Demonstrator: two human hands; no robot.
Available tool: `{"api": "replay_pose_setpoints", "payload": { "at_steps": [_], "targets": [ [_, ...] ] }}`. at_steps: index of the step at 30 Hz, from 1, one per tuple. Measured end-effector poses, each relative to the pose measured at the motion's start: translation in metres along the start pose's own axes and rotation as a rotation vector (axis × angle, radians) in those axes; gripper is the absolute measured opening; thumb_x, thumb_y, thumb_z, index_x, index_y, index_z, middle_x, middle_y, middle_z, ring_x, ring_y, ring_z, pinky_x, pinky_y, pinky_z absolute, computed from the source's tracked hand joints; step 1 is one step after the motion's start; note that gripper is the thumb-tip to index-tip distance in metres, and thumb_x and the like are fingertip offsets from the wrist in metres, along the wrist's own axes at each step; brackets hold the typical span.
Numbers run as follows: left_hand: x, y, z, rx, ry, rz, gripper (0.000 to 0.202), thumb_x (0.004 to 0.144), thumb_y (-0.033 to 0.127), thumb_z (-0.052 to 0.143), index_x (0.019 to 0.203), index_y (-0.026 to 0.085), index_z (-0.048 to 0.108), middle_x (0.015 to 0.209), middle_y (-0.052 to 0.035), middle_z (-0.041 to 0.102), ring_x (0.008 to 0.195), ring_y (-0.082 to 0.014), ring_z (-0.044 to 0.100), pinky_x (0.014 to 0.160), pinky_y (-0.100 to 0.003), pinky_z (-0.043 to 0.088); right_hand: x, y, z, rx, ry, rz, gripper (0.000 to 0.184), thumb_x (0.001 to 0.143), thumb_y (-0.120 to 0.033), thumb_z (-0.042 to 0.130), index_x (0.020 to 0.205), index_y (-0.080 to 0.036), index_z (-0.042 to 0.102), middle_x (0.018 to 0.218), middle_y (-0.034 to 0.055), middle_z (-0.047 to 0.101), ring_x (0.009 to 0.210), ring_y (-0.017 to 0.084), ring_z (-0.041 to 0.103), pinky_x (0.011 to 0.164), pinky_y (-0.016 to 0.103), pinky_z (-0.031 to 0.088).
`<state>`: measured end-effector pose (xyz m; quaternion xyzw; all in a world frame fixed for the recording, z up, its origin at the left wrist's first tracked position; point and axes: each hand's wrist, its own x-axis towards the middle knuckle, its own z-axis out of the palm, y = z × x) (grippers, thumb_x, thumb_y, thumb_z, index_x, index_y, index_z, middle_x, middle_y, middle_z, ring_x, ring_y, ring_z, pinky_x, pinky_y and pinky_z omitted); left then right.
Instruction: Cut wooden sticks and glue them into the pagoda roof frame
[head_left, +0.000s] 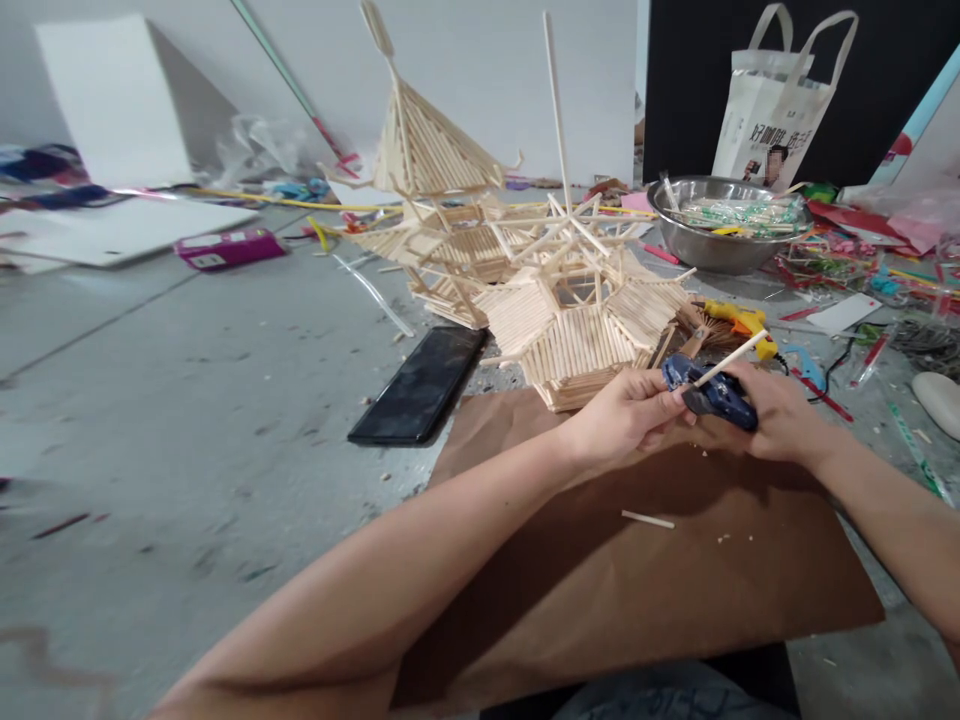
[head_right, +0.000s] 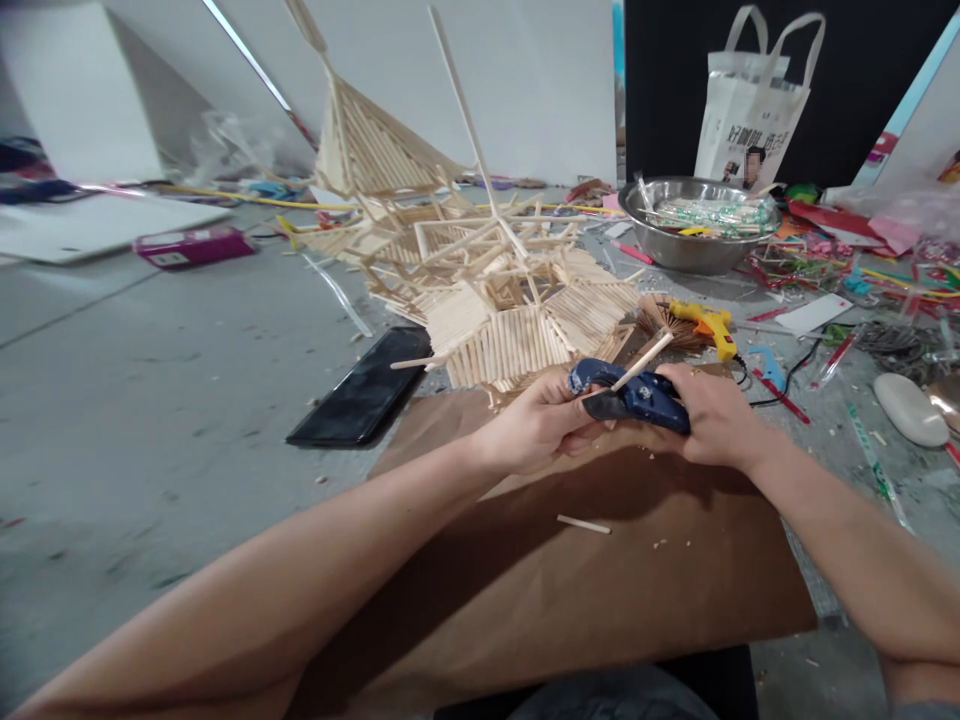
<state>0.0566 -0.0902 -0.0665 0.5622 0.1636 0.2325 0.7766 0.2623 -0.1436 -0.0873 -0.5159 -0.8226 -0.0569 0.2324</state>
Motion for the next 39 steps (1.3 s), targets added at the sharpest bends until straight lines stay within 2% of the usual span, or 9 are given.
{"api": "replay_pose_setpoints", "payload": {
  "at_steps": [6, 10, 13, 17, 20, 23, 26, 30, 39],
  "targets": [
    [0.0, 0.003, 0.0, 0.124, 0.048, 0.08, 0.044, 0.069, 0.055, 0.064, 0.064, 0.013, 0.053, 0.045, 0.0082, 0.034, 0.039, -0.0027, 0.026, 0.038, -0.018, 0.02, 0.0, -0.007, 0.0, 0.098, -0.08, 0.146, 0.037, 0.072, -0.036, 0.058, 0.105, -0.02, 0.05, 0.092, 0.0076, 0.068, 0.077, 0.021, 0.066, 0.066, 0.03, 0.049],
    [0.002, -0.005, 0.005, 0.445, 0.28, 0.286, 0.033, 0.08, 0.045, 0.054, 0.071, 0.014, 0.057, 0.064, 0.0013, 0.053, 0.06, -0.0089, 0.047, 0.06, -0.022, 0.04, 0.001, -0.008, 0.004, 0.046, -0.062, 0.21, 0.042, 0.068, -0.033, 0.058, 0.107, -0.02, 0.051, 0.093, 0.0088, 0.068, 0.078, 0.024, 0.066, 0.069, 0.034, 0.051],
    [0.002, -0.011, 0.006, 0.588, 0.427, 0.4, 0.026, 0.085, 0.038, 0.049, 0.077, 0.014, 0.058, 0.074, -0.0007, 0.058, 0.075, -0.0126, 0.052, 0.075, -0.026, 0.041, 0.002, -0.008, 0.007, 0.028, -0.047, 0.214, 0.045, 0.068, -0.034, 0.057, 0.111, -0.019, 0.05, 0.1, 0.0106, 0.066, 0.086, 0.026, 0.065, 0.075, 0.037, 0.051],
    [0.002, -0.009, 0.007, 0.454, 0.324, 0.37, 0.034, 0.082, 0.046, 0.052, 0.073, 0.014, 0.059, 0.071, -0.0005, 0.058, 0.074, -0.0127, 0.053, 0.073, -0.025, 0.043, 0.001, -0.006, 0.008, 0.06, -0.068, 0.181, 0.049, 0.07, -0.033, 0.056, 0.116, -0.02, 0.046, 0.11, 0.0108, 0.063, 0.095, 0.025, 0.063, 0.079, 0.037, 0.05],
    [0.002, -0.002, 0.007, 0.258, 0.226, 0.286, 0.041, 0.071, 0.055, 0.062, 0.068, 0.014, 0.057, 0.058, 0.0033, 0.052, 0.057, -0.0077, 0.047, 0.058, -0.02, 0.041, 0.001, -0.003, 0.007, 0.061, -0.068, 0.149, 0.051, 0.07, -0.032, 0.056, 0.118, -0.019, 0.043, 0.11, 0.0114, 0.062, 0.092, 0.025, 0.063, 0.076, 0.037, 0.05],
    [0.002, 0.001, 0.007, 0.064, 0.144, 0.164, 0.046, 0.061, 0.056, 0.071, 0.06, 0.014, 0.052, 0.045, 0.0074, 0.04, 0.041, -0.0027, 0.032, 0.041, -0.017, 0.029, 0.002, -0.001, 0.004, 0.055, -0.047, 0.091, 0.049, 0.072, -0.032, 0.056, 0.118, -0.019, 0.042, 0.105, 0.0111, 0.063, 0.087, 0.024, 0.063, 0.072, 0.035, 0.05],
    [0.002, 0.0, 0.004, -0.061, 0.046, 0.032, 0.045, 0.061, 0.052, 0.072, 0.057, 0.013, 0.05, 0.039, 0.0097, 0.031, 0.034, -0.0005, 0.022, 0.035, -0.016, 0.016, 0.003, -0.001, -0.001, 0.041, -0.023, 0.036, 0.048, 0.075, -0.039, 0.055, 0.116, -0.018, 0.042, 0.098, 0.0117, 0.063, 0.081, 0.025, 0.063, 0.067, 0.034, 0.048],
    [0.001, -0.001, 0.0, -0.137, -0.078, -0.032, 0.039, 0.067, 0.046, 0.071, 0.058, 0.012, 0.053, 0.039, 0.0099, 0.028, 0.034, -0.0004, 0.019, 0.033, -0.016, 0.011, 0.004, -0.002, -0.003, 0.019, -0.013, 0.001, 0.046, 0.074, -0.044, 0.055, 0.111, -0.017, 0.045, 0.092, 0.0107, 0.065, 0.077, 0.024, 0.064, 0.063, 0.032, 0.047],
    [-0.001, 0.003, -0.002, -0.008, -0.035, -0.03, 0.043, 0.065, 0.052, 0.07, 0.064, 0.013, 0.053, 0.04, 0.0099, 0.03, 0.034, -0.0011, 0.021, 0.034, -0.017, 0.012, 0.0, -0.006, 0.0, 0.118, -0.072, 0.102, 0.04, 0.07, -0.038, 0.059, 0.104, -0.02, 0.05, 0.09, 0.0079, 0.068, 0.075, 0.022, 0.065, 0.064, 0.03, 0.048]
  ]
}}
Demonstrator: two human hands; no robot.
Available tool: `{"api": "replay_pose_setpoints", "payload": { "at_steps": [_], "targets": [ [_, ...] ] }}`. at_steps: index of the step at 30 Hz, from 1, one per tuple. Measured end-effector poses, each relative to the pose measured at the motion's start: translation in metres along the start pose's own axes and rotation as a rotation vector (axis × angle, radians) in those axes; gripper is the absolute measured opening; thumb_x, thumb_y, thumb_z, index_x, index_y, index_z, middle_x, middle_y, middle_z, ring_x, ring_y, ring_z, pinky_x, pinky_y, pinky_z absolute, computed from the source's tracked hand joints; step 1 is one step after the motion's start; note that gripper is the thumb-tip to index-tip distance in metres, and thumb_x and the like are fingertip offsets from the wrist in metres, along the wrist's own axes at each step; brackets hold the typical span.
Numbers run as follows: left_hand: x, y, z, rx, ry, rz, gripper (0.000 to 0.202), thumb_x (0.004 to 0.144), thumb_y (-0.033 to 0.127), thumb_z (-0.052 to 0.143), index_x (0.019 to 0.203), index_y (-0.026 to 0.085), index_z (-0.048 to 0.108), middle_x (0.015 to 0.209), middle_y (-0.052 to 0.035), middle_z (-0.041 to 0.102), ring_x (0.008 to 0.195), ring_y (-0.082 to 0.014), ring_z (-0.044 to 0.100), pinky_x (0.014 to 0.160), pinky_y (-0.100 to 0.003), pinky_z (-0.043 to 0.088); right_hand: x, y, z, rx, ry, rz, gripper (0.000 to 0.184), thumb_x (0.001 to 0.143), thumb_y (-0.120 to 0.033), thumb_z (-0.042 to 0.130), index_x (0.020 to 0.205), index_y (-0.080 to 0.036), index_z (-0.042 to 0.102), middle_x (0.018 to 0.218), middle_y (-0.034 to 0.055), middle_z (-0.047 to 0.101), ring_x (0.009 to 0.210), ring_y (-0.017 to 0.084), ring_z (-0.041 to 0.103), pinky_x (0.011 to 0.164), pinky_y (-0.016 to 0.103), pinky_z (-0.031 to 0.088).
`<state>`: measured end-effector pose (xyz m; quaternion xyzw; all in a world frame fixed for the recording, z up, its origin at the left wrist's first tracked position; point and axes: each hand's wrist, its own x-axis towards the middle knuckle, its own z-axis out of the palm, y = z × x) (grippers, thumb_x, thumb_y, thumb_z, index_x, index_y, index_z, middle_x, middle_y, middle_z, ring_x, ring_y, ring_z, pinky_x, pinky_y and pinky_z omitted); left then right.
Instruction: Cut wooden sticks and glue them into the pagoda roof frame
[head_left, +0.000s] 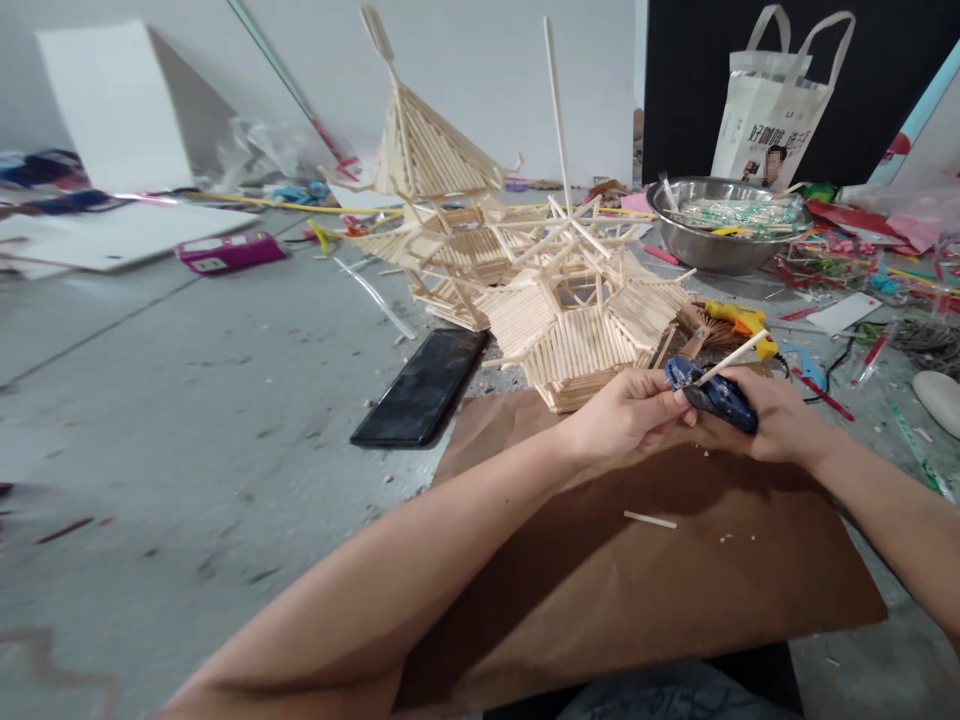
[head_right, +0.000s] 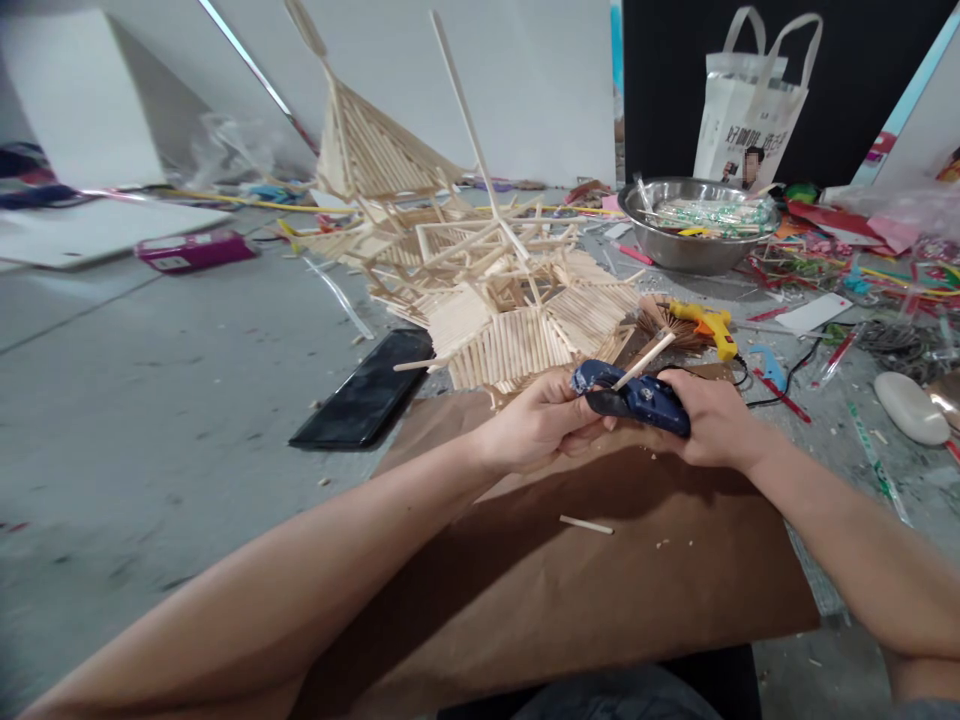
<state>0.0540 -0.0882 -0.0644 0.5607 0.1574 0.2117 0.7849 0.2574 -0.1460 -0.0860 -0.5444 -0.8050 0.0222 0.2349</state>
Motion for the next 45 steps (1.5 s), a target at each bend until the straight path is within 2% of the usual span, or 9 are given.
{"api": "replay_pose_setpoints", "payload": {
  "at_steps": [6, 10, 21, 25, 31, 37, 41, 43, 45],
  "targets": [
    [0.002, -0.002, 0.006, 0.207, 0.16, 0.161, 0.045, 0.069, 0.059, 0.062, 0.065, 0.014, 0.053, 0.046, 0.0077, 0.034, 0.041, -0.0033, 0.028, 0.04, -0.019, 0.022, 0.001, -0.002, 0.003, -0.014, -0.004, 0.104, 0.038, 0.07, -0.032, 0.056, 0.105, -0.02, 0.051, 0.087, 0.0071, 0.068, 0.074, 0.022, 0.065, 0.066, 0.032, 0.05],
    [0.002, -0.003, 0.01, 0.338, 0.28, 0.258, 0.042, 0.073, 0.057, 0.058, 0.07, 0.015, 0.056, 0.056, 0.0048, 0.043, 0.052, -0.0059, 0.035, 0.049, -0.02, 0.029, 0.005, 0.003, 0.001, -0.04, 0.024, 0.021, 0.049, 0.07, -0.031, 0.055, 0.117, -0.018, 0.046, 0.103, 0.0117, 0.064, 0.085, 0.025, 0.063, 0.072, 0.037, 0.05],
    [-0.007, -0.001, 0.022, -0.158, -0.119, -0.004, 0.039, 0.071, 0.048, 0.066, 0.061, 0.014, 0.05, 0.041, 0.0097, 0.028, 0.034, -0.0016, 0.02, 0.034, -0.017, 0.011, 0.006, 0.022, -0.009, -0.085, 0.097, -0.26, 0.068, 0.07, -0.031, 0.055, 0.132, -0.018, 0.029, 0.12, 0.0153, 0.053, 0.113, 0.031, 0.049, 0.094, 0.05, 0.039],
    [-0.006, 0.002, 0.022, -0.165, -0.055, -0.044, 0.035, 0.072, 0.046, 0.065, 0.066, 0.015, 0.049, 0.043, 0.0111, 0.025, 0.036, -0.0016, 0.017, 0.035, -0.016, 0.011, 0.008, 0.037, -0.014, -0.235, 0.167, -0.082, 0.071, 0.067, -0.027, 0.058, 0.132, -0.02, 0.03, 0.123, 0.0151, 0.052, 0.114, 0.033, 0.048, 0.095, 0.052, 0.038],
    [0.002, -0.01, 0.016, 0.2, 0.171, 0.072, 0.027, 0.081, 0.042, 0.052, 0.075, 0.016, 0.047, 0.051, 0.0094, 0.032, 0.043, -0.0037, 0.024, 0.042, -0.018, 0.019, 0.008, 0.073, -0.037, -0.396, 0.362, 0.461, 0.065, 0.075, -0.044, 0.054, 0.128, -0.011, 0.039, 0.112, 0.023, 0.055, 0.103, 0.038, 0.054, 0.083, 0.054, 0.042],
    [0.005, -0.012, 0.012, 0.672, 0.304, 0.078, 0.021, 0.084, 0.03, 0.043, 0.072, 0.015, 0.05, 0.056, 0.0063, 0.04, 0.052, -0.0067, 0.035, 0.053, -0.02, 0.03, -0.005, 0.113, -0.039, -0.576, 0.099, 0.877, 0.085, 0.07, -0.071, 0.043, 0.116, -0.001, 0.048, 0.11, 0.0357, 0.052, 0.103, 0.048, 0.048, 0.077, 0.059, 0.036],
    [0.005, -0.01, 0.011, 0.809, 0.322, 0.086, 0.019, 0.084, 0.026, 0.042, 0.072, 0.015, 0.052, 0.061, 0.0044, 0.047, 0.058, -0.0084, 0.042, 0.059, -0.021, 0.034, -0.009, 0.125, -0.036, -0.56, -0.01, 0.927, 0.083, 0.076, -0.068, 0.037, 0.117, 0.003, 0.049, 0.114, 0.039, 0.049, 0.108, 0.05, 0.045, 0.078, 0.059, 0.033],
    [0.005, -0.011, 0.01, 0.853, 0.327, 0.081, 0.02, 0.085, 0.025, 0.042, 0.072, 0.015, 0.053, 0.062, 0.0037, 0.049, 0.059, -0.0089, 0.043, 0.06, -0.021, 0.035, -0.006, 0.121, -0.038, -0.554, 0.079, 0.865, 0.075, 0.078, -0.062, 0.04, 0.117, 0.001, 0.05, 0.117, 0.0379, 0.049, 0.108, 0.049, 0.046, 0.08, 0.06, 0.032],
    [0.006, -0.012, 0.009, 0.882, 0.339, 0.072, 0.02, 0.086, 0.024, 0.042, 0.073, 0.014, 0.054, 0.063, 0.0029, 0.051, 0.06, -0.0092, 0.045, 0.061, -0.022, 0.036, -0.001, 0.107, -0.04, -0.56, 0.275, 0.655, 0.058, 0.082, -0.051, 0.043, 0.115, -0.005, 0.053, 0.12, 0.0316, 0.051, 0.109, 0.043, 0.049, 0.085, 0.058, 0.033]
  ]
}}
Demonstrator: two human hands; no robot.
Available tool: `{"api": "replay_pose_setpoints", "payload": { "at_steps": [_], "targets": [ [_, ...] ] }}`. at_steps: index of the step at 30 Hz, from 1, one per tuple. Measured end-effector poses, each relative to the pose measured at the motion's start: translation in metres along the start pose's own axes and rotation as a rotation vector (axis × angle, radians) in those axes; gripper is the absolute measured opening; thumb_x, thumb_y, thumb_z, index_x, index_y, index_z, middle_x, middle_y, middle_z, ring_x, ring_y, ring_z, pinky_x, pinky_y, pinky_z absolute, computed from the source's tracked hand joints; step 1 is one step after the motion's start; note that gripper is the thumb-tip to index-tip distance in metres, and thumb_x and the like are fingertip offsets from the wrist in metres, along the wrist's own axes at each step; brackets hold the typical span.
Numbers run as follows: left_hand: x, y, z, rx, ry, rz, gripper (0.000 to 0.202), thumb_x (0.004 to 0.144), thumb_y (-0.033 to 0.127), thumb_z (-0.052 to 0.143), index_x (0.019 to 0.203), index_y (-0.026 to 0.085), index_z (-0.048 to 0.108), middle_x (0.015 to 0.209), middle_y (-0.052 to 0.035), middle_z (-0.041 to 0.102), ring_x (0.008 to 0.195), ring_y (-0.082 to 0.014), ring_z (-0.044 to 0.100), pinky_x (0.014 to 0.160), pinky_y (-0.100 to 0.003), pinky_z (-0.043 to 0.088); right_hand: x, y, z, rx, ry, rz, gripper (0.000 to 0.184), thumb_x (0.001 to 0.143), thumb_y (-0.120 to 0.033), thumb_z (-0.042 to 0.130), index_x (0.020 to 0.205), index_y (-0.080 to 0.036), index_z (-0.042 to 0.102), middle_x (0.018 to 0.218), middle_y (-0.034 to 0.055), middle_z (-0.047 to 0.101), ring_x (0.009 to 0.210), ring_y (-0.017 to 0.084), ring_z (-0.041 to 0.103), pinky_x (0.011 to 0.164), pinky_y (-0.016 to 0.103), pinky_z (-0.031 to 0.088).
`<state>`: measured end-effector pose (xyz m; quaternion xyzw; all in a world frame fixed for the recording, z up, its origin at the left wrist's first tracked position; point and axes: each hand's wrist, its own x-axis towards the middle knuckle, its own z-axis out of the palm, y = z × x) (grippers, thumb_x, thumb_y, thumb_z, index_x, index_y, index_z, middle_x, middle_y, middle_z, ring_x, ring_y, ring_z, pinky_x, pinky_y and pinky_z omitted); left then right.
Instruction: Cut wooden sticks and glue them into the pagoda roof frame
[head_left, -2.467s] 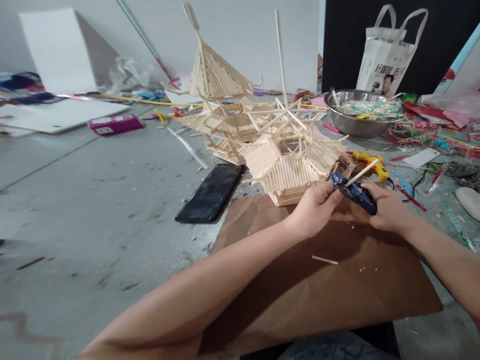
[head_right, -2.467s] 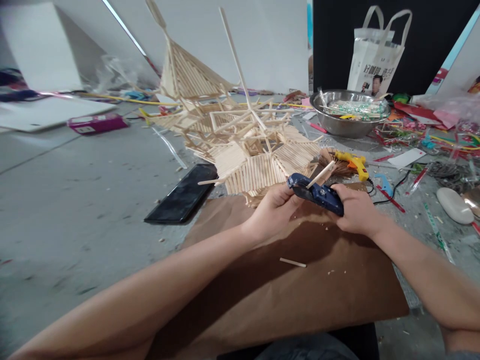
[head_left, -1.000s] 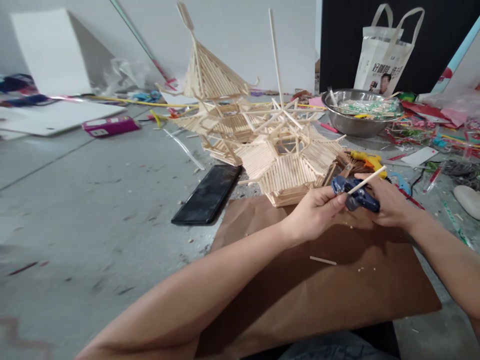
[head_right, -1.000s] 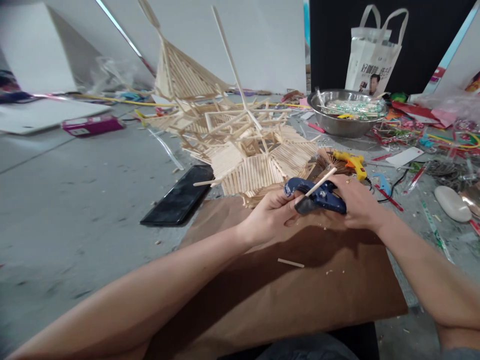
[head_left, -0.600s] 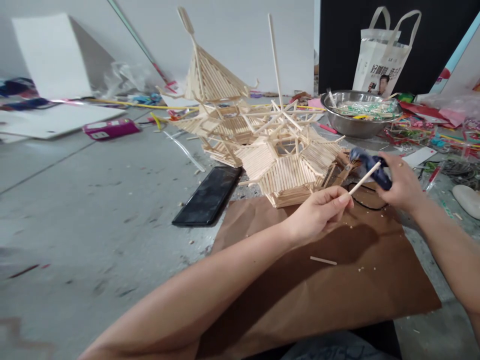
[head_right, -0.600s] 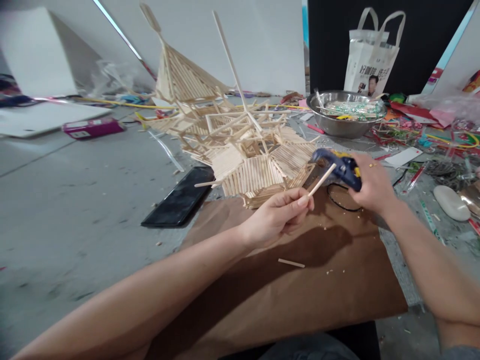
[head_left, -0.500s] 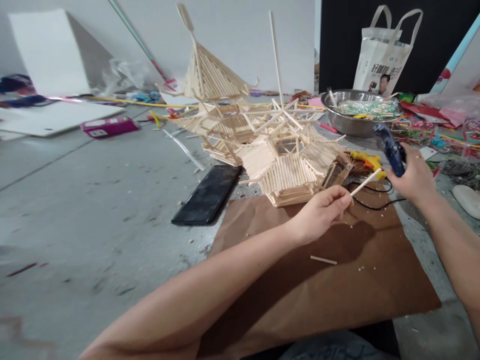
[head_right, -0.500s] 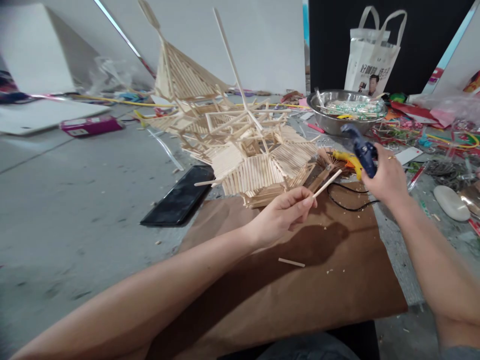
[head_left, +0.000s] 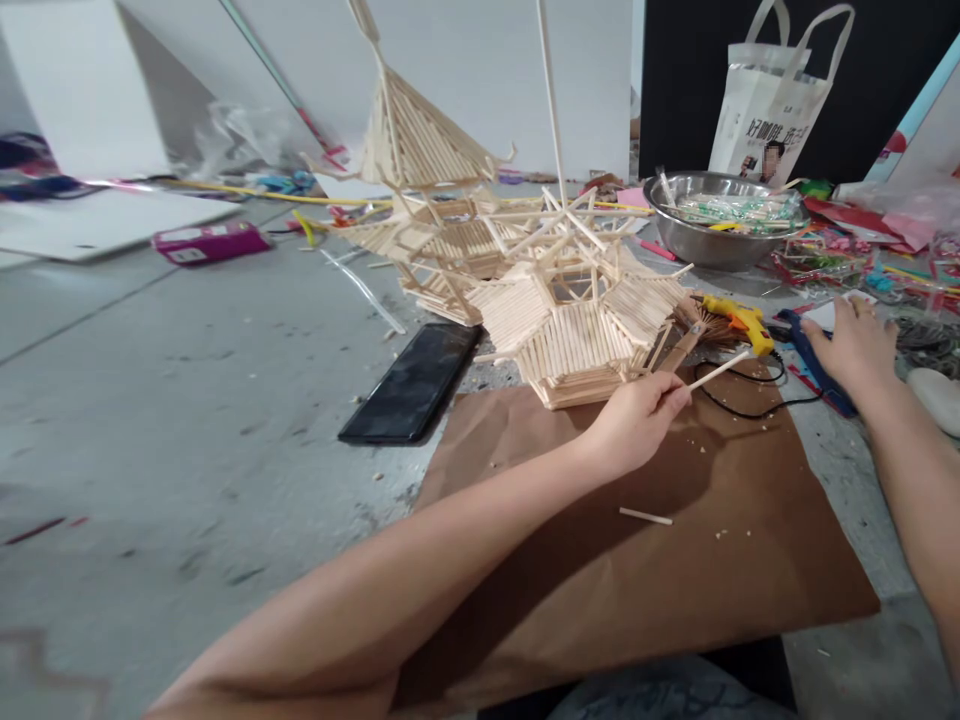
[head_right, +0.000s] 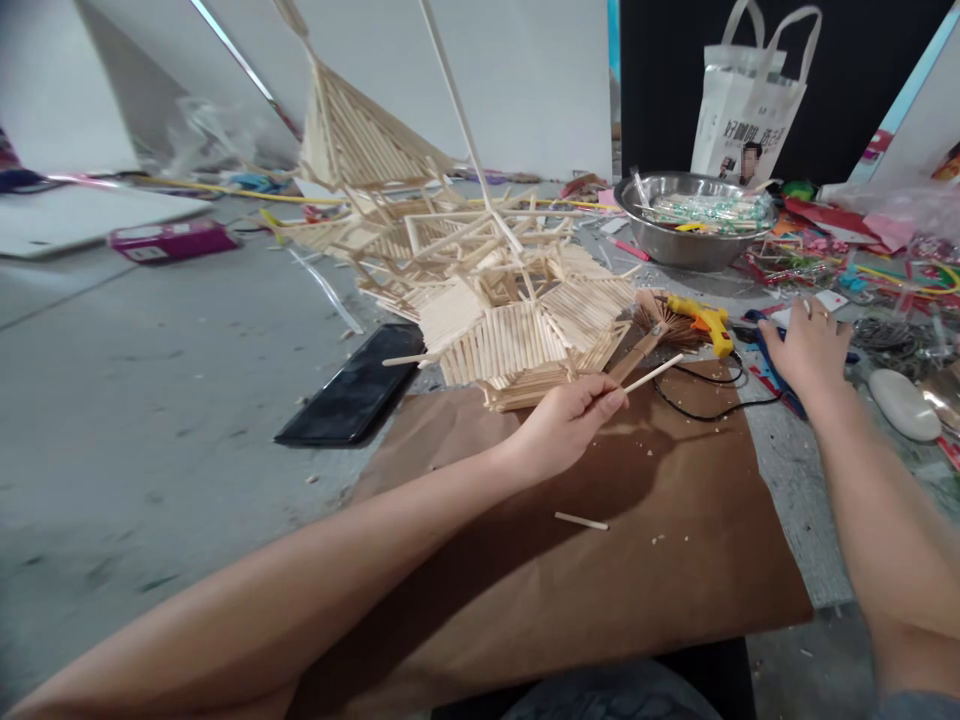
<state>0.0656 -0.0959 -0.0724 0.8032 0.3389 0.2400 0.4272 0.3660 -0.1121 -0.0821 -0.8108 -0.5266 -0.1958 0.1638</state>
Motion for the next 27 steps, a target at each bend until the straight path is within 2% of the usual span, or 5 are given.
{"api": "replay_pose_setpoints", "payload": {
  "at_steps": [3, 6, 8, 14, 27],
  "targets": [
    [0.001, -0.002, 0.001, 0.026, 0.008, -0.021, 0.021, 0.086, 0.025, 0.042, 0.073, 0.014, 0.054, 0.063, 0.0026, 0.051, 0.059, -0.0095, 0.045, 0.06, -0.022, 0.036, -0.018, -0.036, -0.022, 0.174, 0.352, -0.387, 0.032, 0.087, -0.032, 0.042, 0.109, -0.016, 0.057, 0.114, 0.0167, 0.061, 0.108, 0.029, 0.053, 0.093, 0.049, 0.035],
    [0.002, -0.003, 0.002, 0.032, 0.009, -0.042, 0.021, 0.086, 0.025, 0.043, 0.071, 0.015, 0.052, 0.06, 0.0034, 0.049, 0.058, -0.0094, 0.044, 0.058, -0.022, 0.035, -0.047, -0.076, -0.04, 0.204, 0.376, -0.811, 0.027, 0.086, -0.026, 0.048, 0.111, -0.022, 0.055, 0.111, 0.0068, 0.063, 0.11, 0.022, 0.052, 0.104, 0.047, 0.026],
    [0.003, -0.003, 0.003, 0.028, 0.01, -0.051, 0.021, 0.086, 0.024, 0.043, 0.068, 0.015, 0.05, 0.06, 0.0036, 0.048, 0.058, -0.0094, 0.044, 0.058, -0.022, 0.035, -0.061, -0.094, -0.044, 0.194, 0.344, -0.948, 0.026, 0.085, -0.024, 0.051, 0.11, -0.018, 0.057, 0.106, 0.0062, 0.066, 0.109, 0.022, 0.051, 0.105, 0.047, 0.025],
    [0.002, -0.002, 0.005, -0.011, -0.028, -0.025, 0.02, 0.085, 0.023, 0.044, 0.067, 0.015, 0.051, 0.063, 0.0028, 0.054, 0.061, -0.0097, 0.049, 0.06, -0.021, 0.038, -0.066, -0.1, -0.034, 0.237, 0.247, -0.972, 0.017, 0.085, -0.021, 0.051, 0.093, -0.013, 0.064, 0.077, 0.0057, 0.063, 0.079, 0.017, 0.05, 0.084, 0.033, 0.038],
    [0.0, -0.008, 0.01, 0.164, 0.008, 0.024, 0.021, 0.084, 0.022, 0.045, 0.066, 0.015, 0.051, 0.06, 0.0017, 0.053, 0.057, -0.0099, 0.047, 0.055, -0.021, 0.035, -0.073, -0.105, -0.039, 0.154, 0.182, -0.888, 0.036, 0.091, -0.028, 0.037, 0.064, -0.017, 0.058, 0.06, 0.0053, 0.053, 0.063, 0.018, 0.041, 0.061, 0.03, 0.027]
  ]
}}
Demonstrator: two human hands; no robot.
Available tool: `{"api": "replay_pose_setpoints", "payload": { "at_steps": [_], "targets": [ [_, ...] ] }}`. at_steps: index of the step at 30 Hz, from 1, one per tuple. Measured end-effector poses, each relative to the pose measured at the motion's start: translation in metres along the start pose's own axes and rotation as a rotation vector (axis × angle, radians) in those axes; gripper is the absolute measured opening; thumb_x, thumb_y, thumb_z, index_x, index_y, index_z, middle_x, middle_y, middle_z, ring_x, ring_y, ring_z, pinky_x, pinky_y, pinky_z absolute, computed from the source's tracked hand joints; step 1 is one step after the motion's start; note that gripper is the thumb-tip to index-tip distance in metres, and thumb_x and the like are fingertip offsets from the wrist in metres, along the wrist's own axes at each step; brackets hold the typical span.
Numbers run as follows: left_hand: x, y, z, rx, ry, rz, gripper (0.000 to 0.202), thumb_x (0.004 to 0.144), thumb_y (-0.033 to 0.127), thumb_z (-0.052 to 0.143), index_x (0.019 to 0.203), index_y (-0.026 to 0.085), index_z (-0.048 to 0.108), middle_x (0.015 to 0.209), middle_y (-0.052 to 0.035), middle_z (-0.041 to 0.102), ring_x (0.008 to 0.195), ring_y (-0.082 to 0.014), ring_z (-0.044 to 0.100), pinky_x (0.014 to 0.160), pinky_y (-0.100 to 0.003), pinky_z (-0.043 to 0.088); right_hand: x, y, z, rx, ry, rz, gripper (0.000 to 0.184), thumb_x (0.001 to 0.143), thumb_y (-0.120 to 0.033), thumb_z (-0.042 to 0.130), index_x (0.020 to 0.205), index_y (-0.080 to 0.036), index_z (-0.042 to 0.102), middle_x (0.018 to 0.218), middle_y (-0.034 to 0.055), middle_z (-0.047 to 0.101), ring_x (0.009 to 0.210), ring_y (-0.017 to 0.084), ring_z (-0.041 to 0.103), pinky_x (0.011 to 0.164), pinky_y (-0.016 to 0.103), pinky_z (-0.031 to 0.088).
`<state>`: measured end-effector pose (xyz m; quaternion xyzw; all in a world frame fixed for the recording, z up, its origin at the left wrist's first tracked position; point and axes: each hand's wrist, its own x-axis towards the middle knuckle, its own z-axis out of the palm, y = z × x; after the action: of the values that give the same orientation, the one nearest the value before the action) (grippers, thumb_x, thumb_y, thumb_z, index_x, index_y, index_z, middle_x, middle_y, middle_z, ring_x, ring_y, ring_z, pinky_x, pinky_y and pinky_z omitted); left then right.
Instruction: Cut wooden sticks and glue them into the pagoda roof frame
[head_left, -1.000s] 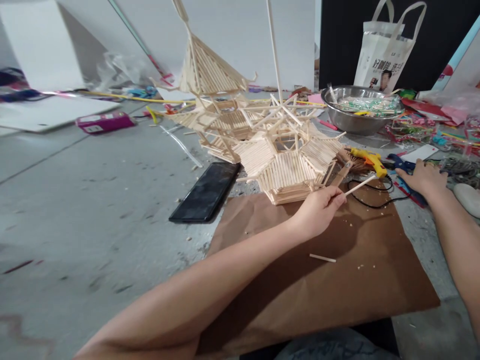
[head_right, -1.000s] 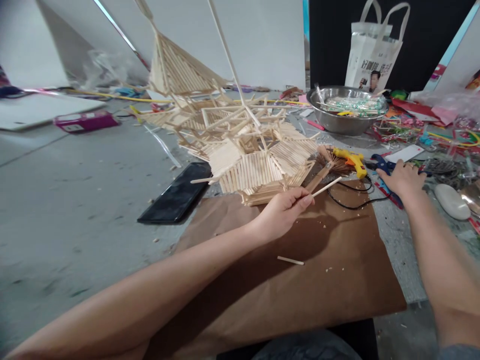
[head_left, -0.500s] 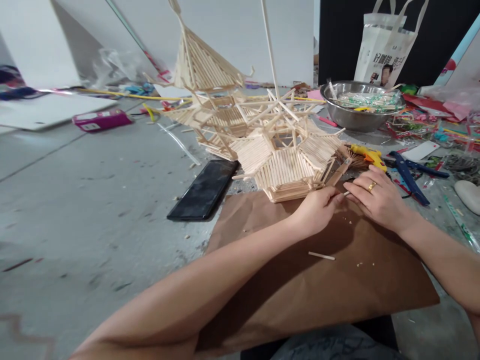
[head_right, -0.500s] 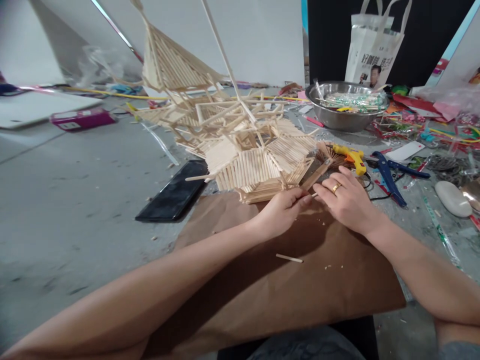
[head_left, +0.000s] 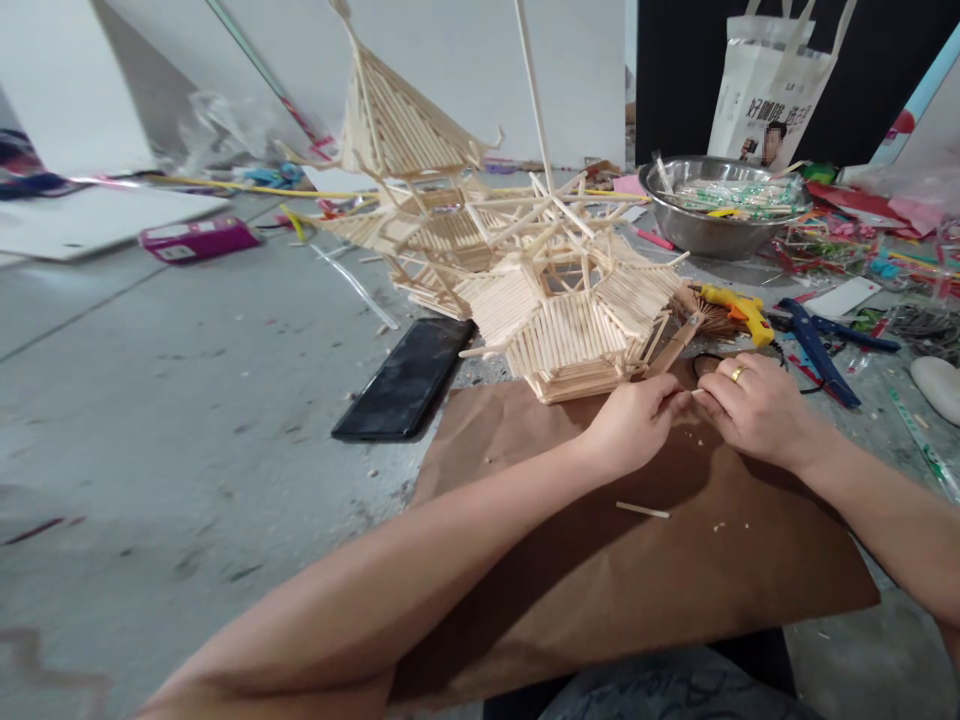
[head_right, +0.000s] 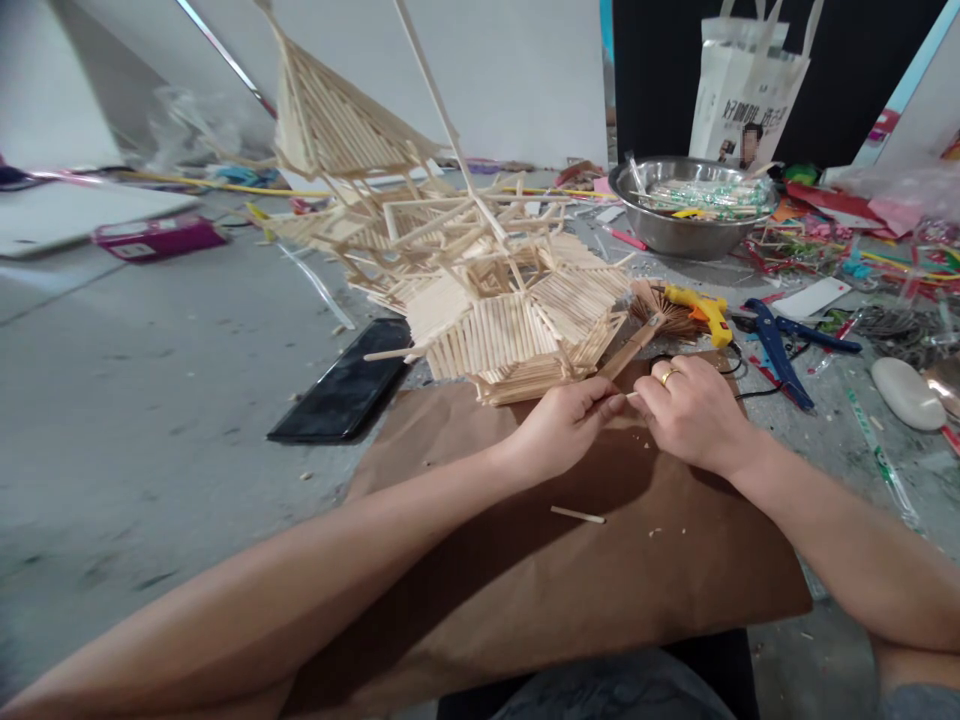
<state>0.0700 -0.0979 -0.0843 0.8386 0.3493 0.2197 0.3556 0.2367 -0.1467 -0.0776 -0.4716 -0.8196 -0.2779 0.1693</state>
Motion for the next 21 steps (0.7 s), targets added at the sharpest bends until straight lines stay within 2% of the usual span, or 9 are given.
{"api": "replay_pose_setpoints", "payload": {
  "at_steps": [8, 21],
  "targets": [
    [-0.002, 0.001, -0.001, 0.028, 0.037, -0.006, 0.024, 0.083, 0.02, 0.045, 0.059, 0.016, 0.045, 0.052, 0.0049, 0.042, 0.051, -0.0076, 0.036, 0.051, -0.019, 0.029, 0.0, -0.011, -0.004, -0.047, -0.016, 0.12, 0.034, 0.09, -0.028, 0.04, 0.063, -0.017, 0.057, 0.059, 0.0037, 0.054, 0.059, 0.015, 0.043, 0.056, 0.028, 0.025],
    [-0.002, 0.001, 0.002, 0.043, 0.091, -0.029, 0.025, 0.083, 0.021, 0.042, 0.059, 0.016, 0.043, 0.054, 0.0041, 0.041, 0.053, -0.0085, 0.036, 0.052, -0.02, 0.03, 0.003, -0.019, -0.003, -0.102, -0.008, 0.188, 0.036, 0.089, -0.027, 0.037, 0.059, -0.018, 0.054, 0.052, 0.0026, 0.054, 0.048, 0.013, 0.045, 0.05, 0.027, 0.024]
  ]
}}
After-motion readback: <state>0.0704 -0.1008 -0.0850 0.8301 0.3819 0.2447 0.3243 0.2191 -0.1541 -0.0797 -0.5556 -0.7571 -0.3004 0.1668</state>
